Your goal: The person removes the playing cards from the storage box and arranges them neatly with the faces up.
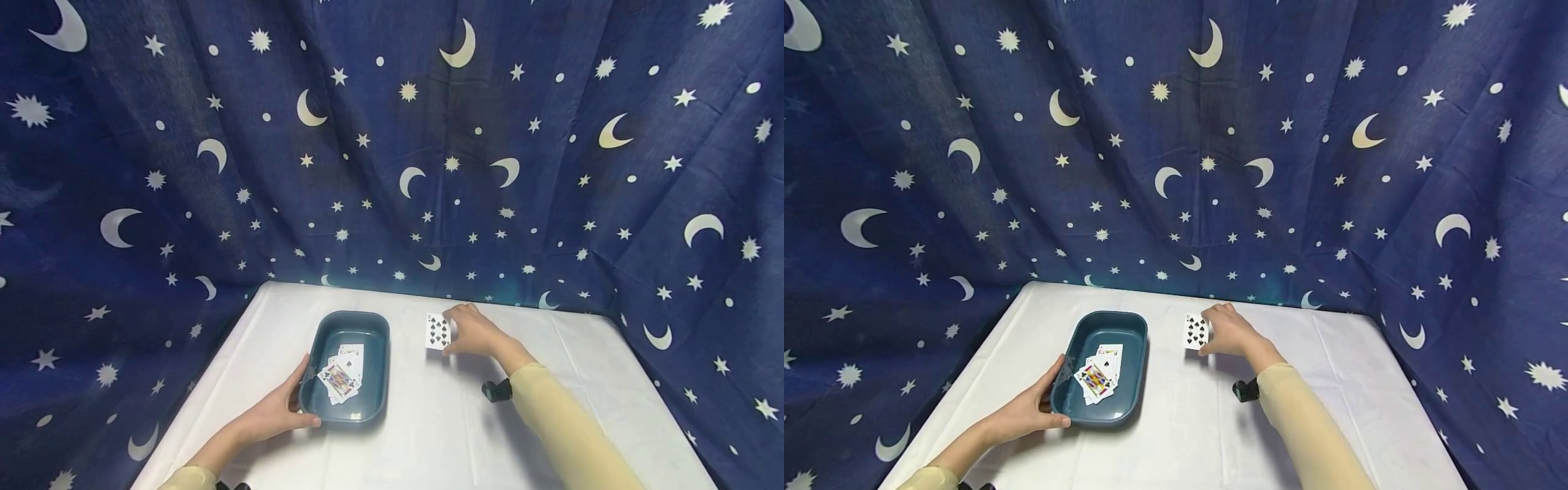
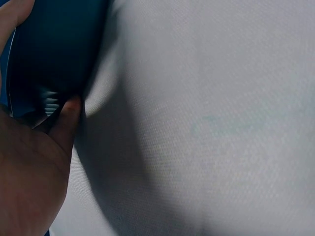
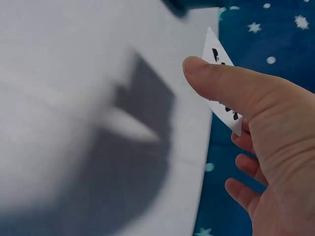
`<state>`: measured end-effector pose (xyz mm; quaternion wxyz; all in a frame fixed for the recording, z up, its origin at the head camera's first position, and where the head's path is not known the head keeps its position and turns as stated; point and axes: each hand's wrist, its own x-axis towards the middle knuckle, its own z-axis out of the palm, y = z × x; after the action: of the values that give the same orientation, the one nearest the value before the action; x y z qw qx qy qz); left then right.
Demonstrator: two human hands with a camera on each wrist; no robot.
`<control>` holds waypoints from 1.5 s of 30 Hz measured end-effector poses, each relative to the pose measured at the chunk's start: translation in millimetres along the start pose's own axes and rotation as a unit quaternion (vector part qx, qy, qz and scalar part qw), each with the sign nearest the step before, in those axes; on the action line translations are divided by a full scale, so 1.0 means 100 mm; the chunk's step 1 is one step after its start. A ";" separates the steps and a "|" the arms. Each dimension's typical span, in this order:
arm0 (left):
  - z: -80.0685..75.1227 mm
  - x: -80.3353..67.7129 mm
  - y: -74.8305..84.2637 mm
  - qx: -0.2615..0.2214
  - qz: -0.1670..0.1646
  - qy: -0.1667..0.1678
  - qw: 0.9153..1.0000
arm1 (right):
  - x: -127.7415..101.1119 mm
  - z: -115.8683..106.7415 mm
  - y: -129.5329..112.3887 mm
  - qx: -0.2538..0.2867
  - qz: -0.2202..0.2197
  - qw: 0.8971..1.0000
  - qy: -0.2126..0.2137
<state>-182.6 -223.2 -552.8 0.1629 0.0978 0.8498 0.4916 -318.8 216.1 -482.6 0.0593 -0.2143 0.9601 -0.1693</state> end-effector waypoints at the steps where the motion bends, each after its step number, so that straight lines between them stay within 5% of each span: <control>1: 0.00 0.00 0.00 -0.002 0.001 -0.002 1.000 | 0.00 0.04 0.02 0.004 0.004 1.000 -0.003; 15: 0.03 -0.01 -0.01 -0.008 0.005 -0.006 1.000 | 0.01 0.47 0.17 0.044 0.050 0.998 -0.021; 45: 0.00 -0.01 -0.02 -0.008 0.009 -0.008 1.000 | 0.10 0.59 0.09 0.020 0.057 0.998 -0.034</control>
<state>-181.6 -224.9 -554.0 0.1661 0.1077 0.8438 0.4988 -320.3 201.7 -540.8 0.1055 -0.1632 0.9647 -0.1779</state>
